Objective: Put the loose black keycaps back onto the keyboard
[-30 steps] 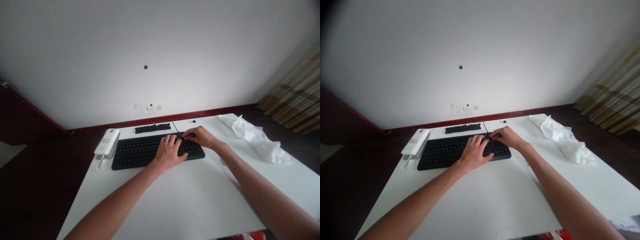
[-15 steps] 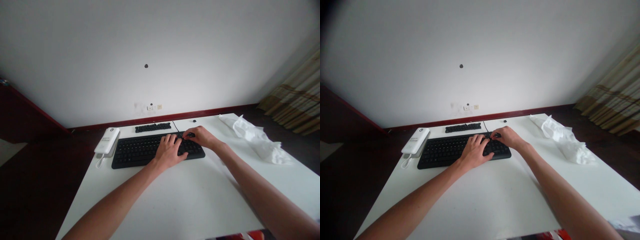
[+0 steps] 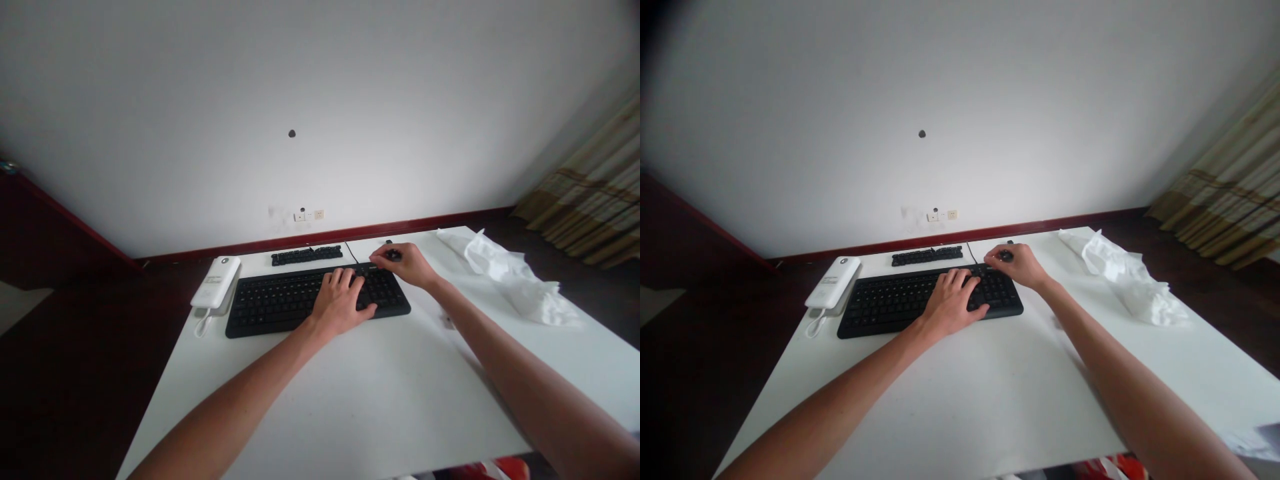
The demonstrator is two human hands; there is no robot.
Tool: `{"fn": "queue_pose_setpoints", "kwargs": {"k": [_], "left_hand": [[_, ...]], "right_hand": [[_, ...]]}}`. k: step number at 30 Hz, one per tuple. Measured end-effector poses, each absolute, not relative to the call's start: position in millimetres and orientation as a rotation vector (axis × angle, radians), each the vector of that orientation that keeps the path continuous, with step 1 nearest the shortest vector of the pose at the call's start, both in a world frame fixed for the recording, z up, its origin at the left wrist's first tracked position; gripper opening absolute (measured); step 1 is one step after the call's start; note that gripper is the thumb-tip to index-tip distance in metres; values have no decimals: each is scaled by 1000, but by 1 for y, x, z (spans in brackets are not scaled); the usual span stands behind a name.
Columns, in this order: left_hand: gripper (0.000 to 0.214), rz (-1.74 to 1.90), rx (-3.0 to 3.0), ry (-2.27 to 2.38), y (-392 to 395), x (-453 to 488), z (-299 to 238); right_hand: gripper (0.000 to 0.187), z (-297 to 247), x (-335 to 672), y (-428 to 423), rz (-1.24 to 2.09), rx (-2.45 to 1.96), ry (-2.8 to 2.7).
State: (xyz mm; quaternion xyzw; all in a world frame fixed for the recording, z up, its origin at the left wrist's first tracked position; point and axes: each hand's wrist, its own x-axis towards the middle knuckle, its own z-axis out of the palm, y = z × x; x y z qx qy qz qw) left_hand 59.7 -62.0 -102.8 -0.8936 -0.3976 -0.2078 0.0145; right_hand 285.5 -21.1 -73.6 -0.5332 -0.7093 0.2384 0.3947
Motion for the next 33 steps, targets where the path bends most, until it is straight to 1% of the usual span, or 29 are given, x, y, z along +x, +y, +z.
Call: {"fn": "queue_pose_setpoints", "kwargs": {"k": [4,6,8,10,13,18,29,31,33], "left_hand": [[56,-667,-2783,-1226,-62,59,-103],[58,-670,-2787,-1217,-62,58,-103],[58,-671,-2790,-1213,-62,58,-103],[57,-672,-2787,-1214,-61,58,-103],[57,-668,-2778,-1226,-61,58,-104],[55,-667,-2769,-1233,-61,59,-105],[53,-672,-2772,-1252,-62,60,-105],[52,-669,-2776,-1255,-62,60,-104],[52,-665,-2776,-1258,-62,60,-104]], "right_hand": [[40,-57,267,-12,1000,-998,-1237],[46,-49,255,-5,1163,-859,-1062],[51,-46,243,2,1242,-827,-979],[54,-50,232,7,1237,-842,-928],[53,-66,219,8,1175,-871,-870],[52,-89,210,2,1114,-866,-984],[52,-96,209,-2,857,-1079,-1207],[52,-96,210,-2,850,-1098,-1229],[53,-95,211,-1,943,-1107,-1278]]}}
